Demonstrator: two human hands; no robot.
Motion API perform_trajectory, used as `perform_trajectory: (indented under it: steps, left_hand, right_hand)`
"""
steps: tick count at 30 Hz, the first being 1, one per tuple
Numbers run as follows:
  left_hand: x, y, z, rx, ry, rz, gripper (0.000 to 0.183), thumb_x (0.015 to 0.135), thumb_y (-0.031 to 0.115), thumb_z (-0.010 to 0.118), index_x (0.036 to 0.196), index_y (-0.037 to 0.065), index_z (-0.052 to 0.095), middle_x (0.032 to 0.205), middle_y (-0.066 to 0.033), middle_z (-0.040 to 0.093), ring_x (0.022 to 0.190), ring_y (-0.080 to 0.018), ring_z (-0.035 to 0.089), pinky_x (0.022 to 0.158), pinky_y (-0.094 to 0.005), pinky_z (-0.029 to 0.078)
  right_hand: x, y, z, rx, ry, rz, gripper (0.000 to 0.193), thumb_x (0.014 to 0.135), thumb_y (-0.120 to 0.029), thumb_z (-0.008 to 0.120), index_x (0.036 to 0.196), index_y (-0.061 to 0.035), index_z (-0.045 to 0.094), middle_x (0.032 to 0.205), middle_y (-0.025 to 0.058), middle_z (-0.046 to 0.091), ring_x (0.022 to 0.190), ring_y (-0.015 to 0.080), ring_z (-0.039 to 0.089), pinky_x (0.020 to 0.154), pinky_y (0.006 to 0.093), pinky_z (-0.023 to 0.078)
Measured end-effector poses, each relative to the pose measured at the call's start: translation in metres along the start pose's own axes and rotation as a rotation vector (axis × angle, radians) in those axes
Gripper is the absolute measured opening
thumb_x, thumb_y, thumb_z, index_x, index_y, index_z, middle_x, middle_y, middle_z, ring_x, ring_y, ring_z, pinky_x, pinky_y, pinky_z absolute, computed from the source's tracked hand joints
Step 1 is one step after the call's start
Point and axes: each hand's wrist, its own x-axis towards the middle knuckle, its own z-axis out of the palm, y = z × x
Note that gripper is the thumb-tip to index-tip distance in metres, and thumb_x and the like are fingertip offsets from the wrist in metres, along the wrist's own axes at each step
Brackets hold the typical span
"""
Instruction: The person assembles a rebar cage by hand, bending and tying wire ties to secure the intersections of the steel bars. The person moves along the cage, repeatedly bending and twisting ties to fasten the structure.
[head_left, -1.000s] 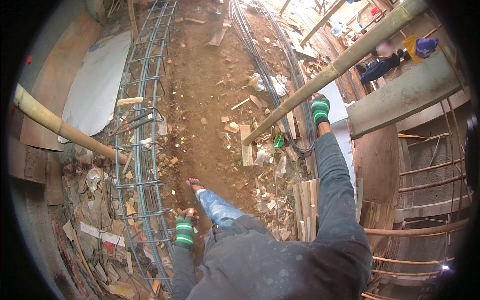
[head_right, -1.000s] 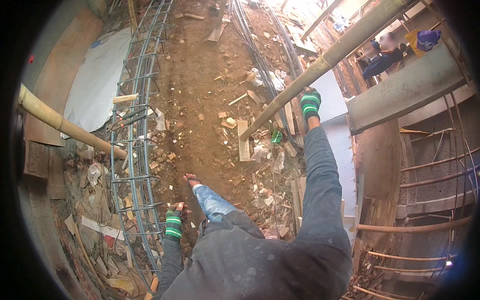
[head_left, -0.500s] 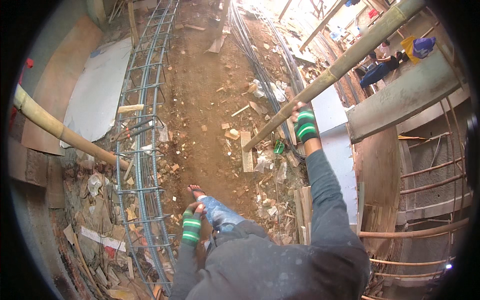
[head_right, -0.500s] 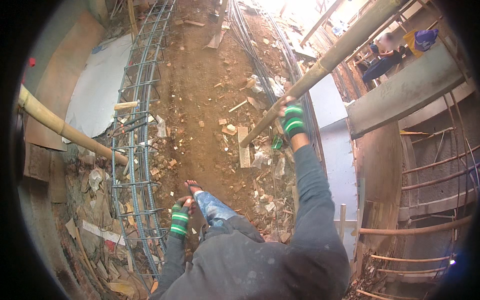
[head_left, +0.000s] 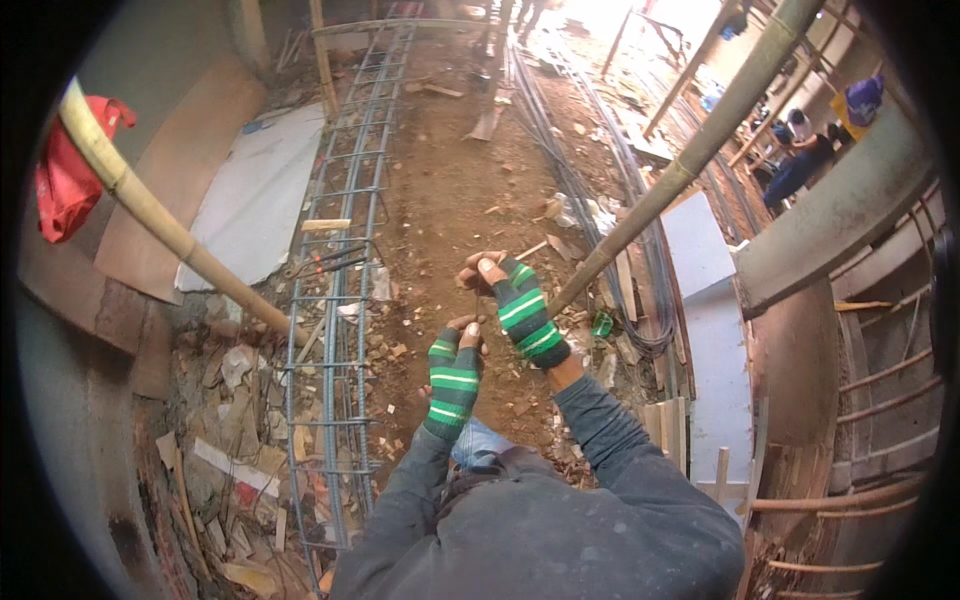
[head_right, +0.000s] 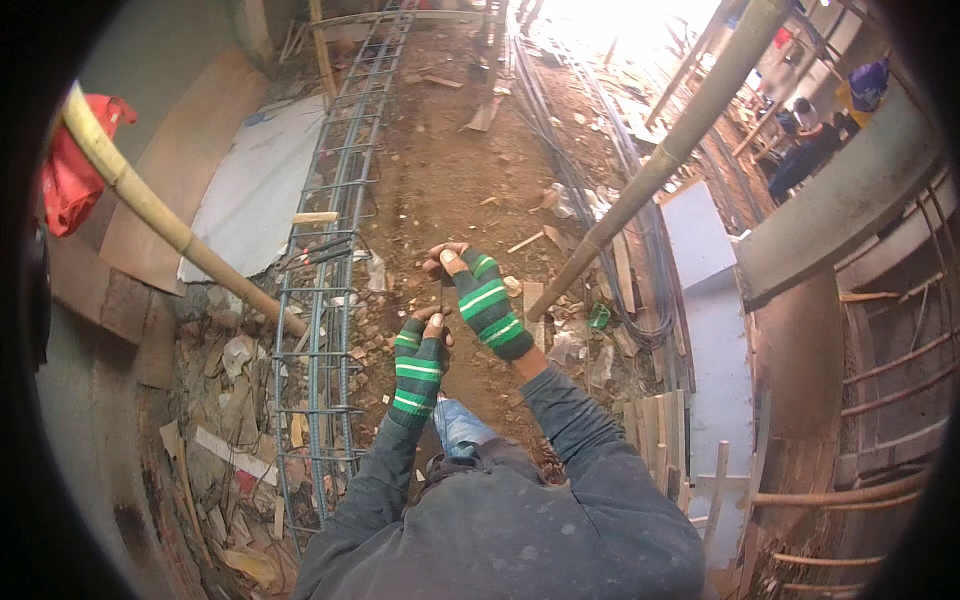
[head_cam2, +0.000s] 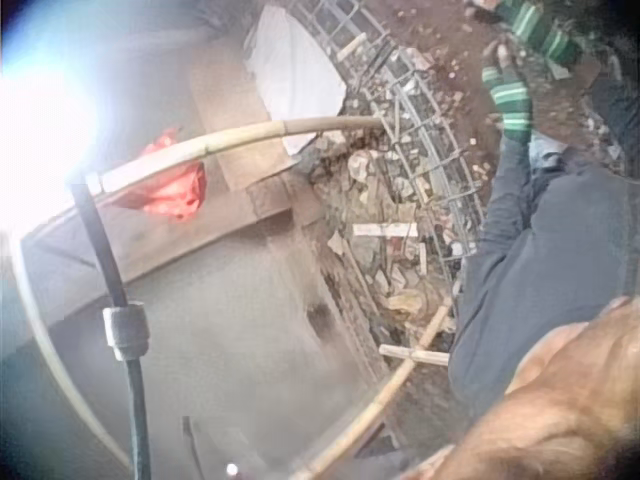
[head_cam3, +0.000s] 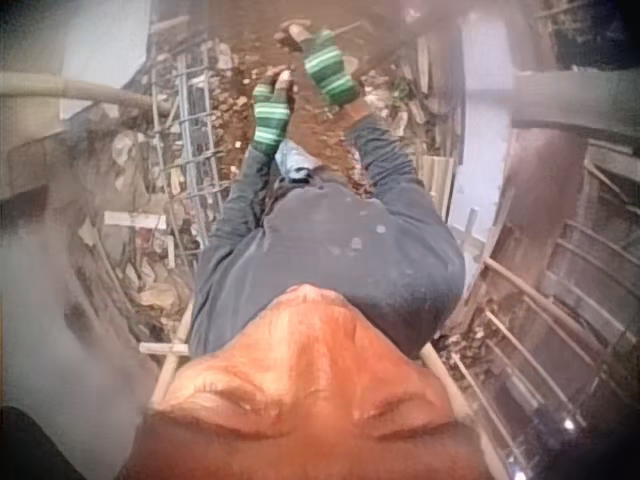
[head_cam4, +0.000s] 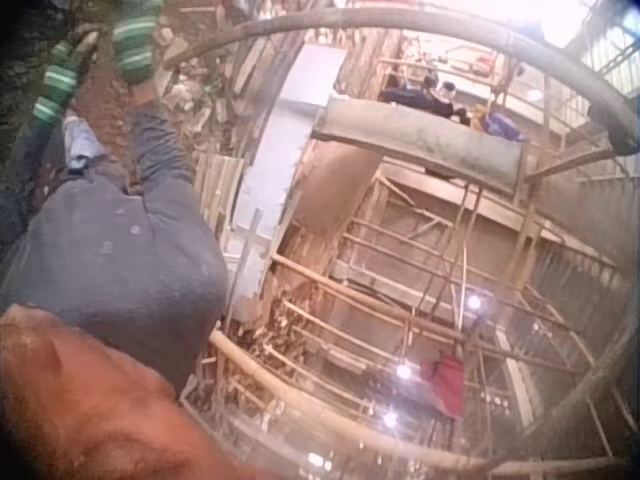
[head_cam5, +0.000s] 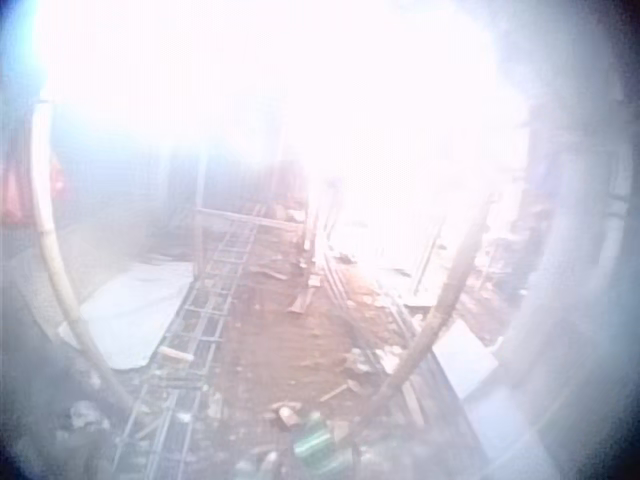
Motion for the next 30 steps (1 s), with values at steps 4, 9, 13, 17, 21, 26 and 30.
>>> perform_trajectory:
  steps: [4, 9, 13, 17, 21, 26, 30]
  left_hand:
    - [-0.015, 0.012, -0.016, 0.019, 0.025, 0.054, 0.025, 0.103, 0.024, 0.06, 0.117, 0.005, 0.069, 0.069, 0.0028, 0.059, 0.051, -0.003, 0.045, 0.045, -0.0209, 0.032]
    - [-0.031, 0.013, -0.027, 0.111, 0.015, 0.216, 0.024, 0.102, 0.022, 0.061, 0.116, 0.004, 0.07, 0.074, 0.0029, 0.061, 0.058, -0.0029, 0.049, 0.049, -0.0207, 0.038]
    - [-0.049, 0.013, -0.029, 0.224, -0.043, 0.243, 0.022, 0.102, 0.019, 0.062, 0.116, 0.004, 0.07, 0.082, 0.0021, 0.063, 0.068, -0.0043, 0.054, 0.057, -0.0215, 0.044]
    - [-0.064, 0.02, -0.029, 0.241, -0.112, 0.263, 0.023, 0.102, 0.023, 0.062, 0.115, 0.005, 0.071, 0.079, 0.0021, 0.063, 0.066, -0.0051, 0.056, 0.054, -0.022, 0.042]
    - [-0.073, 0.02, -0.031, 0.237, -0.148, 0.186, 0.025, 0.103, 0.023, 0.062, 0.116, 0.004, 0.071, 0.079, 0.0017, 0.063, 0.066, -0.0054, 0.057, 0.055, -0.0226, 0.043]
    - [-0.074, 0.01, -0.033, 0.214, -0.118, 0.243, 0.024, 0.103, 0.022, 0.059, 0.115, 0.004, 0.071, 0.08, 0.0019, 0.063, 0.064, -0.0053, 0.053, 0.056, -0.0227, 0.043]
    - [-0.076, 0.01, -0.036, 0.197, -0.104, 0.208, 0.023, 0.104, 0.022, 0.058, 0.114, 0.004, 0.07, 0.074, 0.0045, 0.057, 0.06, -0.0037, 0.046, 0.053, -0.0221, 0.039]
  right_hand:
    - [-0.003, -0.016, 0.004, -0.12, -0.028, -0.127, 0.05, 0.107, -0.036, 0.052, 0.144, -0.0029, 0.05, 0.121, 0.0131, 0.068, 0.101, 0.0159, 0.066, 0.086, 0.0298, 0.053]
    - [0.026, -0.058, -0.006, -0.09, -0.105, -0.209, 0.083, 0.1, -0.069, 0.039, 0.153, -0.0052, 0.041, 0.137, 0.0131, 0.061, 0.119, 0.0208, 0.06, 0.098, 0.0343, 0.048]
    - [0.039, -0.093, -0.01, -0.078, -0.332, -0.167, 0.101, 0.092, -0.083, 0.028, 0.153, -0.0039, 0.039, 0.14, 0.0141, 0.058, 0.127, 0.0245, 0.057, 0.109, 0.0389, 0.041]
    - [0.03, -0.094, 0.005, -0.196, -0.557, -0.057, 0.106, 0.088, -0.088, 0.025, 0.153, -0.0059, 0.041, 0.14, 0.0116, 0.059, 0.13, 0.0241, 0.055, 0.113, 0.0396, 0.037]
    - [0.016, -0.073, 0.018, -0.24, -0.656, 0.011, 0.108, 0.086, -0.089, 0.027, 0.153, -0.0069, 0.042, 0.138, 0.0108, 0.061, 0.128, 0.0233, 0.057, 0.111, 0.0388, 0.04]
    - [0.001, -0.048, 0.038, -0.171, -0.725, 0.084, 0.103, 0.089, -0.085, 0.033, 0.152, -0.0048, 0.043, 0.135, 0.013, 0.062, 0.123, 0.0254, 0.061, 0.109, 0.041, 0.044]
    - [-0.012, -0.051, 0.035, -0.143, -0.537, -0.175, 0.077, 0.102, -0.063, 0.042, 0.147, -0.0005, 0.048, 0.129, 0.0137, 0.064, 0.118, 0.0254, 0.063, 0.106, 0.0399, 0.048]
